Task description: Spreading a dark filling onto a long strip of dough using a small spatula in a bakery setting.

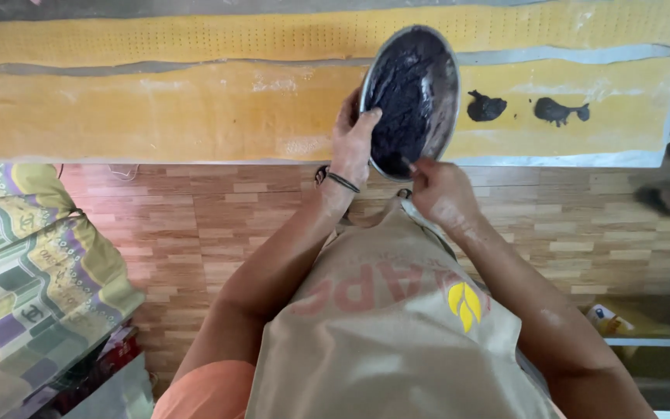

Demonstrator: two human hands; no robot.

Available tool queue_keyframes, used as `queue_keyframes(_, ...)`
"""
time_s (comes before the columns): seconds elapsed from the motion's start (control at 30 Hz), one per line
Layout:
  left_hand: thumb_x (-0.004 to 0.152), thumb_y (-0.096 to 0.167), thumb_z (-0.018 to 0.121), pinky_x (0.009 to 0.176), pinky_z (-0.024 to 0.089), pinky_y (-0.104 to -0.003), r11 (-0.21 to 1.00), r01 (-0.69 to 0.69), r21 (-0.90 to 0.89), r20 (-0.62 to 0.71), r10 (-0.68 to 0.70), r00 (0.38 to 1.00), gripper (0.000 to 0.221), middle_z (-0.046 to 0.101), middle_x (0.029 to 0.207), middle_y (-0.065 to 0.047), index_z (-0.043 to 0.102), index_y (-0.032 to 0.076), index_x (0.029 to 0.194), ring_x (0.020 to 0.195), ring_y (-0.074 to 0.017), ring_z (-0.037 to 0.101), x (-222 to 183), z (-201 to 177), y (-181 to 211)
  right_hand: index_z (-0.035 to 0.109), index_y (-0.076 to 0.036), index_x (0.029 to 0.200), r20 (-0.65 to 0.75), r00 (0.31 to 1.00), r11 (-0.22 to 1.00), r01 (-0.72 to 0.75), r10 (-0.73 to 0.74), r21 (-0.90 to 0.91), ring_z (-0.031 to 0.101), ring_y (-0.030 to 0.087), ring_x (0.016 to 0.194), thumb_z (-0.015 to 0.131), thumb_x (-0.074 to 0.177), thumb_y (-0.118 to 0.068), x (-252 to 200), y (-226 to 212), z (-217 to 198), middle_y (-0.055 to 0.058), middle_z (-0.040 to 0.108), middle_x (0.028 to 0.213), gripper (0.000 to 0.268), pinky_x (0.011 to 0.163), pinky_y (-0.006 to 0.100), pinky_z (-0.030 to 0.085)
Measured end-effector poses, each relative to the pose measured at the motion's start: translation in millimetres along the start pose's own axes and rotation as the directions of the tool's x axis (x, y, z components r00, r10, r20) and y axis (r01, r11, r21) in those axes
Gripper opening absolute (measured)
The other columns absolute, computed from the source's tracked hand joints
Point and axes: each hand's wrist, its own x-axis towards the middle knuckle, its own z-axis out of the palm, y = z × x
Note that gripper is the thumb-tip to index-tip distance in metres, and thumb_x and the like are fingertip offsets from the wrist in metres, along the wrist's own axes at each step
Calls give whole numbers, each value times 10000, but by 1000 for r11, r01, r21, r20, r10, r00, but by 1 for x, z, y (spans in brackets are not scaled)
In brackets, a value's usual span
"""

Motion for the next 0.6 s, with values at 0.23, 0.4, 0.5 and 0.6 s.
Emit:
queue_keyframes(0.23, 801, 126, 825, 912, 597, -429, 983, 179, -37, -99, -182, 978, 577, 654, 1109, -150, 619, 96, 1339, 1009, -289, 675, 34, -52, -59, 741, -4, 968, 277, 935, 521, -353, 222, 777, 427, 122, 381, 590, 890, -39, -5, 21, 8, 87, 488, 529, 174, 316, 264, 329)
queue_keyframes(0.4, 749, 125, 780, 842, 628, -459, 931, 283, -229, -89, -310, 947, 440, 707, 1057, -143, 677, 125, 1176, 959, -328, 722, 11, -59, -13, 681, 11, 877, 199, 968, 310, -239, 154, 920, 425, 116, 341, 575, 852, 10, -25, 59, -41, 59, 378, 475, 109, 316, 247, 309)
queue_keyframes(0.5, 717, 124, 753, 800, 647, -477, 892, 300, -339, -118, -356, 927, 364, 739, 1026, -138, 712, 143, 1079, 929, -351, 750, -5, -78, 12, 764, -56, 1052, -47, 952, 580, -145, 303, 802, 564, 126, 482, 616, 897, -27, -41, 87, -94, 77, 522, 592, 216, 429, 278, 502)
queue_keyframes(0.6, 744, 44, 664, 834, 659, -515, 948, 243, -207, -108, -269, 957, 420, 731, 1020, -153, 664, 133, 1154, 902, -375, 761, 99, -268, -102, 741, -48, 1167, -450, 872, 854, 78, 192, 515, 639, 195, 606, 550, 997, 30, -37, 152, -92, 110, 636, 714, 267, 570, 307, 523)
